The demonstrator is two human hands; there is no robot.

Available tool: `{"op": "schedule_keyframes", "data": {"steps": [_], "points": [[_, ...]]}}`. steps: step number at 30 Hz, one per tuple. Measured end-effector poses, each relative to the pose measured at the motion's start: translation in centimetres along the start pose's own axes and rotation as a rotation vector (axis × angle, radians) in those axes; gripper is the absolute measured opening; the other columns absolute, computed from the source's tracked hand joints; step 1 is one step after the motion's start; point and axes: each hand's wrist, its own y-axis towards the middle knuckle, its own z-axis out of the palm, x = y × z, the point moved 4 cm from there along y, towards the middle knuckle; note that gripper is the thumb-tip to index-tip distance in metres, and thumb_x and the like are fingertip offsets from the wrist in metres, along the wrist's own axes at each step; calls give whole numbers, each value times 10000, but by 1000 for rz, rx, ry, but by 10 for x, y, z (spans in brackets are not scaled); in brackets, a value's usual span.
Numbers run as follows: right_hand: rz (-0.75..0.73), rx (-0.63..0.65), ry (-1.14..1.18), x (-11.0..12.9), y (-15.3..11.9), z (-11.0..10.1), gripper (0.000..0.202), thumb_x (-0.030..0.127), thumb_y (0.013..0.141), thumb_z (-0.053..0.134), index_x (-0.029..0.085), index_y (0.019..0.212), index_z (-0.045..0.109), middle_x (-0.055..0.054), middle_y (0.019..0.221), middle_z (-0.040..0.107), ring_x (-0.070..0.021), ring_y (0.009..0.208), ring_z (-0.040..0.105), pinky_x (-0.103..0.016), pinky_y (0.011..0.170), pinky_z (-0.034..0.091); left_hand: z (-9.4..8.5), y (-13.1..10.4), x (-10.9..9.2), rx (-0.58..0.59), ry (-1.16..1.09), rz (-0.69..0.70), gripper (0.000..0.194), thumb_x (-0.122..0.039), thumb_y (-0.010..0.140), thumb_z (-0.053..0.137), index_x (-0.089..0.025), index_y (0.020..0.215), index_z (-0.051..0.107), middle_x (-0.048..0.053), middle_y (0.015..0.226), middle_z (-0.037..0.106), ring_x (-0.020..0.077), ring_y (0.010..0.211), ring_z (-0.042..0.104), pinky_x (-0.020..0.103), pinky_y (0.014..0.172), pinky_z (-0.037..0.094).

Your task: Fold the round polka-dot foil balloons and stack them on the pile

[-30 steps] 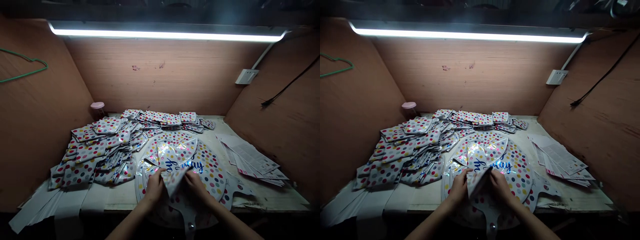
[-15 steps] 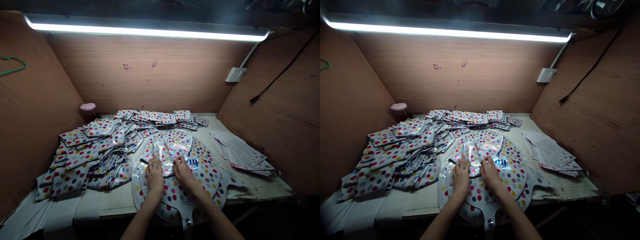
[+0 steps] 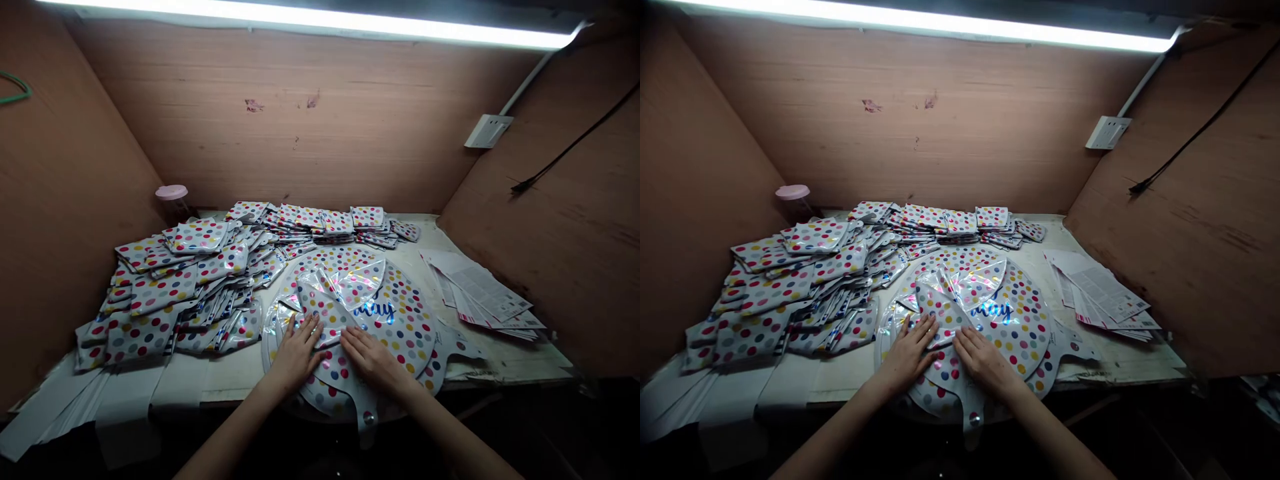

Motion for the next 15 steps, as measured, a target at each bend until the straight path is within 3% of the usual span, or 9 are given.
{"op": "schedule_keyframes", "data": {"steps": [4,7,9,11,13,15], "points": [[48,-22,-61,-9,21,6,306,4,845,452,35,1071,655,-207,1105,672,-302,1078,624,-448,908,544,-9,8,2,-40,-90,-9,565,-464,880,533,-187,1363,445,118,1443,428,272,1350,367,554,1156,131],[36,-64,45,-1,20,-8,291,21,847,448,34,1056,651,-206,1115,667,-302,1167,567,-443,941,524,-17,4,-2,-112,-174,50,472,-339,857,576,-190,1300,509,118,1346,538,258,1276,470,556,1155,144],[26,-14,189,15,4,-22,317,70,835,467,50,1112,620,-198,1249,599,-302,1304,428,-456,1013,466,-20,-9,-11,-167,-234,134,313,-189,880,497,-205,1178,593,80,1201,645,211,1198,549,526,1164,150],[32,111,344,32,-19,-30,407,156,803,525,64,1197,565,-185,1379,491,-306,1374,306,-467,1064,409,-20,-24,-22,-188,-300,211,279,-99,882,429,-211,1033,635,38,1071,700,161,1118,602,483,1174,155],[50,200,446,44,-41,-33,499,199,807,548,90,1290,491,-164,1437,427,-291,1389,278,-456,1086,379,-19,-36,-32,-157,-356,235,259,-77,866,421,-202,970,622,31,1056,700,143,1098,610,457,1176,167],[62,179,524,47,-56,-32,505,222,857,529,127,1345,440,-151,1425,448,-271,1373,321,-443,1080,379,-17,-42,-39,-105,-402,210,219,-96,845,450,-193,971,601,58,1141,668,165,1145,581,458,1164,204]]}}
